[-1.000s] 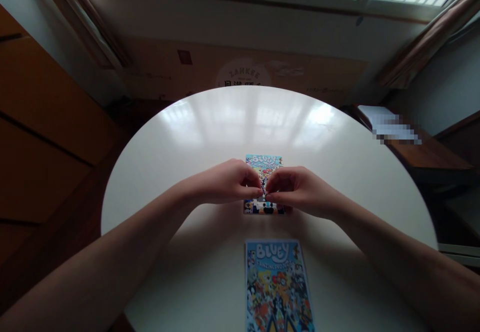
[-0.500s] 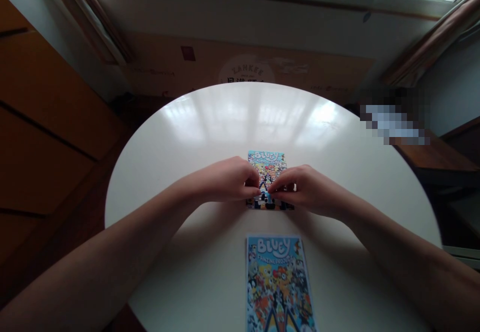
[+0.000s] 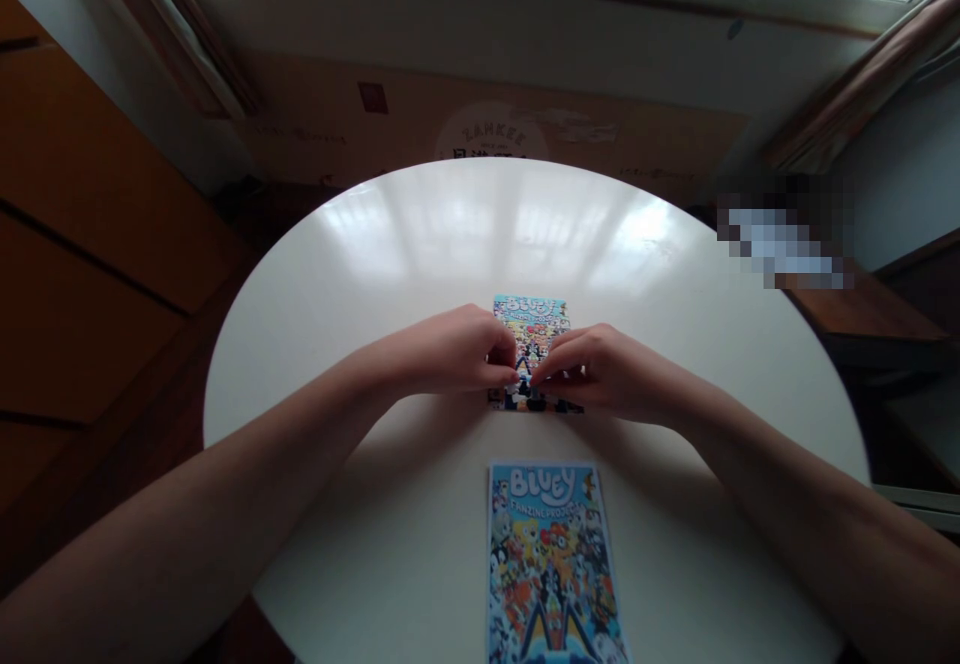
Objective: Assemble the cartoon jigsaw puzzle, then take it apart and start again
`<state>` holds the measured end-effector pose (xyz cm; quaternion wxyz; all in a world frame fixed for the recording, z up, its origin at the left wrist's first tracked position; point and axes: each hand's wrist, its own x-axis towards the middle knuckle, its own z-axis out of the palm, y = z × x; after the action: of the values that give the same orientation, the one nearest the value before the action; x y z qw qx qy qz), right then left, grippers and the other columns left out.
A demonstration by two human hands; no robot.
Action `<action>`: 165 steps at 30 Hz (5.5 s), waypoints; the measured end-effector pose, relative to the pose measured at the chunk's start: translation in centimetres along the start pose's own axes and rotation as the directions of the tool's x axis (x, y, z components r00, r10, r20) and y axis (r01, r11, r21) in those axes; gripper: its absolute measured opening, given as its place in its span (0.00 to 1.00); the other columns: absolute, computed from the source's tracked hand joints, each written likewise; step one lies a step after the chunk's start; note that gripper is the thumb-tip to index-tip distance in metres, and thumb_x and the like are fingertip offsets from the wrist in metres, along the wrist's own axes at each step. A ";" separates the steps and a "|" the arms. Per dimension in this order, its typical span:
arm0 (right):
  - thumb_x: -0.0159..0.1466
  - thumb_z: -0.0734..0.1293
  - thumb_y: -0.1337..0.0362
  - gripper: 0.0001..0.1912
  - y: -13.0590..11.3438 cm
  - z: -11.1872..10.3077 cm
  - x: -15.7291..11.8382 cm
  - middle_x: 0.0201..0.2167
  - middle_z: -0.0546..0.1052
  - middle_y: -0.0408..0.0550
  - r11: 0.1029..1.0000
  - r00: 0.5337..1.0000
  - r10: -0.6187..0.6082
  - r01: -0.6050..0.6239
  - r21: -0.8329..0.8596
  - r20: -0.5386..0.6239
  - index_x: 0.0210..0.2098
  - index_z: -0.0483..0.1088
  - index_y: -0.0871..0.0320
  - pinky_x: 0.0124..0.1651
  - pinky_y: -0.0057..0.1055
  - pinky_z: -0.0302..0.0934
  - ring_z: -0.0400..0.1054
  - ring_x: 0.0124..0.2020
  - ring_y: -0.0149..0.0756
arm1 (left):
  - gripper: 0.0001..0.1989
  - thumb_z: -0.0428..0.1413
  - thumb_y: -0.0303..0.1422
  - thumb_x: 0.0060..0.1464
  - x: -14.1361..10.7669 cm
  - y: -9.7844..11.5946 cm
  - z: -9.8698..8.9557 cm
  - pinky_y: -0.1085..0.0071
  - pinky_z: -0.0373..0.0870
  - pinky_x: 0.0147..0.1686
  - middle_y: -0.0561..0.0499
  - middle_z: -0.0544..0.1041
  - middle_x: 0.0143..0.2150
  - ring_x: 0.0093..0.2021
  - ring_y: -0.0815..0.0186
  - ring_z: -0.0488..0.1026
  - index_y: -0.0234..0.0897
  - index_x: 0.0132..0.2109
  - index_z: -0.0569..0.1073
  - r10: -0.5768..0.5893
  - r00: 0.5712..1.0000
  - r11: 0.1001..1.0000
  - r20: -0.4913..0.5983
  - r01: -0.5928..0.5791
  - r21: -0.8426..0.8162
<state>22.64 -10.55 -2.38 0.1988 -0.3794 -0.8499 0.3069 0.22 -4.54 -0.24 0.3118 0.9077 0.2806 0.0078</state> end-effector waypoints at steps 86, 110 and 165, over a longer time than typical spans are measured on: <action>0.60 0.65 0.72 0.12 -1.0 -0.1 -0.4 0.32 0.78 0.44 0.980 0.984 0.121 -0.140 -0.140 -0.132 0.37 0.79 0.58 0.36 0.25 0.58 0.68 0.31 0.27 | 0.07 0.57 0.31 0.54 -1.4 3.7 0.4 0.69 0.64 0.34 0.47 0.80 0.40 0.40 0.60 0.75 0.38 0.39 0.79 -0.095 0.992 0.940 -0.085 0.117 0.321; 0.60 0.64 0.72 0.10 -1.0 0.5 0.3 0.33 0.77 0.43 0.979 0.988 0.137 -0.146 -0.143 -0.071 0.37 0.77 0.57 0.37 0.26 0.55 0.67 0.33 0.28 | 0.08 0.55 0.31 0.53 -0.9 3.8 1.2 0.68 0.62 0.31 0.46 0.77 0.41 0.39 0.59 0.73 0.39 0.41 0.66 -0.187 0.981 0.974 -0.050 0.192 0.122; 0.60 0.67 0.70 0.09 -1.2 0.4 0.3 0.31 0.76 0.42 0.983 0.990 0.119 -0.129 -0.134 -0.076 0.37 0.79 0.56 0.34 0.24 0.55 0.66 0.31 0.25 | 0.12 0.56 0.40 0.52 -0.8 3.4 0.6 0.69 0.53 0.26 0.50 0.74 0.26 0.25 0.66 0.65 0.38 0.26 0.72 -0.249 0.968 0.961 -0.013 0.249 0.123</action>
<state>21.56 -11.09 -1.88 0.1813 -0.4545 -0.8366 0.2461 1.36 -7.54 1.35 0.2540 0.8828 0.3921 -0.0501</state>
